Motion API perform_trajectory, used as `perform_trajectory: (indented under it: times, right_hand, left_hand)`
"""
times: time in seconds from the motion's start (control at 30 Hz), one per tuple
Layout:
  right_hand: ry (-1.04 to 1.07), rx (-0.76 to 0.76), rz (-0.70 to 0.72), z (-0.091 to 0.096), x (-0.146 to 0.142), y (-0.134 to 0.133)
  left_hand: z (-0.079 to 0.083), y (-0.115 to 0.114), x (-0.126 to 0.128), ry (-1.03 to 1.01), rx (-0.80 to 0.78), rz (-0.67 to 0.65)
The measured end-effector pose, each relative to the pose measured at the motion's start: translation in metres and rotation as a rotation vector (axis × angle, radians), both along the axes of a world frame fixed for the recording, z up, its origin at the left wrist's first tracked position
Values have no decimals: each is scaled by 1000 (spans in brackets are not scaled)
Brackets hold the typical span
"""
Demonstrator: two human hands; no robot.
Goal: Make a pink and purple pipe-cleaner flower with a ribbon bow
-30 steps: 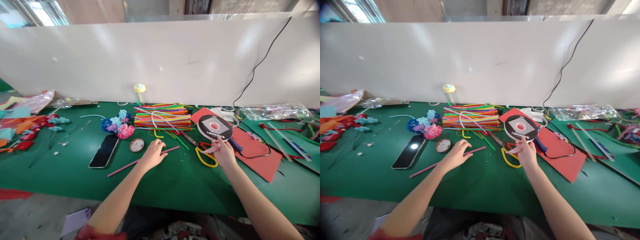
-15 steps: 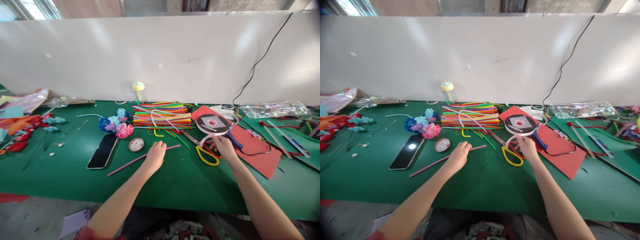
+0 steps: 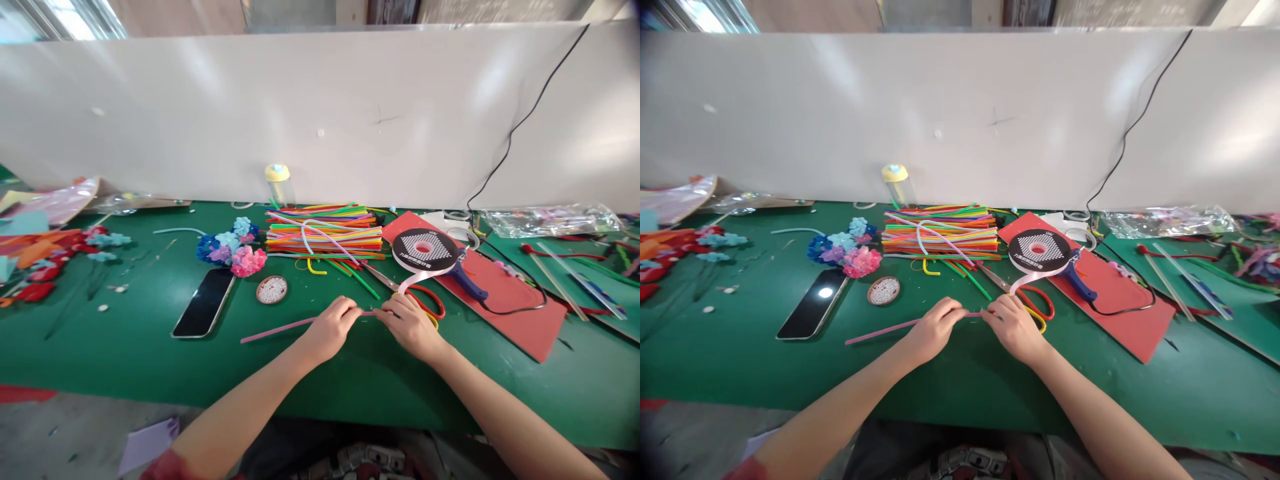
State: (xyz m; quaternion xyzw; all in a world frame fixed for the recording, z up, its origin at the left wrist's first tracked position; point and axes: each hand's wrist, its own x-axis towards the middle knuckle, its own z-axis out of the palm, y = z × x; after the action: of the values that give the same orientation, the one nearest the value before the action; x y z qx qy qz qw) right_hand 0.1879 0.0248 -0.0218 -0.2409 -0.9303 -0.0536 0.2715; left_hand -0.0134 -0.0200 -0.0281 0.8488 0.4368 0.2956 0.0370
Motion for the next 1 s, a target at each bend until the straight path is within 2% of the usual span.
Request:
perform_trajectory:
  times: [0.23, 0.5, 0.67, 0.83, 1.0]
  right_hand:
    - [-20, 1, -22, 0, 5, 3]
    - [-17, 6, -36, -2, 4, 5]
    - [38, 22, -158, -3, 10, 13]
    - [95, -13, -248, 1, 17, 21]
    - [58, -113, -186, 6, 16, 18]
  left_hand:
    - [4, 4, -2, -151, 15, -31]
    - [4, 7, -5, -189, -8, -61]
    - [3, 11, -8, -109, -43, -3]
    - [-5, 21, -19, 71, -99, 110]
    - [-4, 28, -32, 132, -128, 132]
